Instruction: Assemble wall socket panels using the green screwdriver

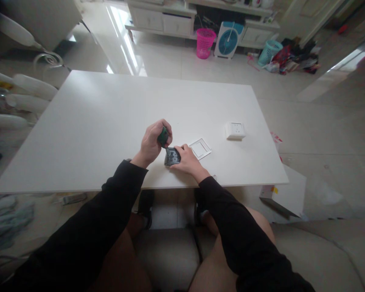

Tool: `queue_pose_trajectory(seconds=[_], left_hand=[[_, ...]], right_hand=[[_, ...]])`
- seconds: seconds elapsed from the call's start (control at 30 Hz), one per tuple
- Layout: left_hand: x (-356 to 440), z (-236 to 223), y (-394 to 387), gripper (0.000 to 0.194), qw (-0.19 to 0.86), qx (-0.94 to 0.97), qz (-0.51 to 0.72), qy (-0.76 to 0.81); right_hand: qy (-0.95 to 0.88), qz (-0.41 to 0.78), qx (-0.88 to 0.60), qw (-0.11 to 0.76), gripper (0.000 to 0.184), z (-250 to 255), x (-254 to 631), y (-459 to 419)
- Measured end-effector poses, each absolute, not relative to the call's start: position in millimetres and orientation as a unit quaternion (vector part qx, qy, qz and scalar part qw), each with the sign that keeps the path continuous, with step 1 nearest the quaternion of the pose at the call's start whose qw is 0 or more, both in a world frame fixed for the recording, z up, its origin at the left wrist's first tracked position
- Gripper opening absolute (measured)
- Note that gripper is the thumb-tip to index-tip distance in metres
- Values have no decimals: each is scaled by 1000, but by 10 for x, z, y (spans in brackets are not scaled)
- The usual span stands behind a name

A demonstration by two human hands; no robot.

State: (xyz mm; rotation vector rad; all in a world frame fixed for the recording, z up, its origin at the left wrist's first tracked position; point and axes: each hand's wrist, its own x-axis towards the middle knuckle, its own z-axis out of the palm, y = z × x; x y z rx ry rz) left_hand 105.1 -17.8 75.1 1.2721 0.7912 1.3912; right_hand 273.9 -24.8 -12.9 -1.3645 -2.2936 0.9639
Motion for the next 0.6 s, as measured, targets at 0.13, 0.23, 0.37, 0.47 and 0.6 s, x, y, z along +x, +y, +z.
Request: queue_pose_trajectory(seconds=[0.13, 0.23, 0.37, 0.47, 0.6], left_hand=[[1047, 723, -169, 51, 510, 523, 598, 331], [1044, 708, -167, 51, 511, 522, 600, 326], [1051, 701, -174, 51, 517, 526, 593, 323], [1056, 707, -172, 50, 529, 530, 581, 320], [1045, 717, -160, 45, 553, 520, 580, 296]], right_hand=[[-803, 329, -474, 149, 83, -98, 2734, -263], [-802, 331, -475, 148, 83, -84, 2735, -270], [-801, 331, -475, 151, 83, -89, 2736, -265], [-803, 330, -473, 149, 82, -94, 2737, -261], [-803, 333, -472, 147, 82, -88, 2736, -264]])
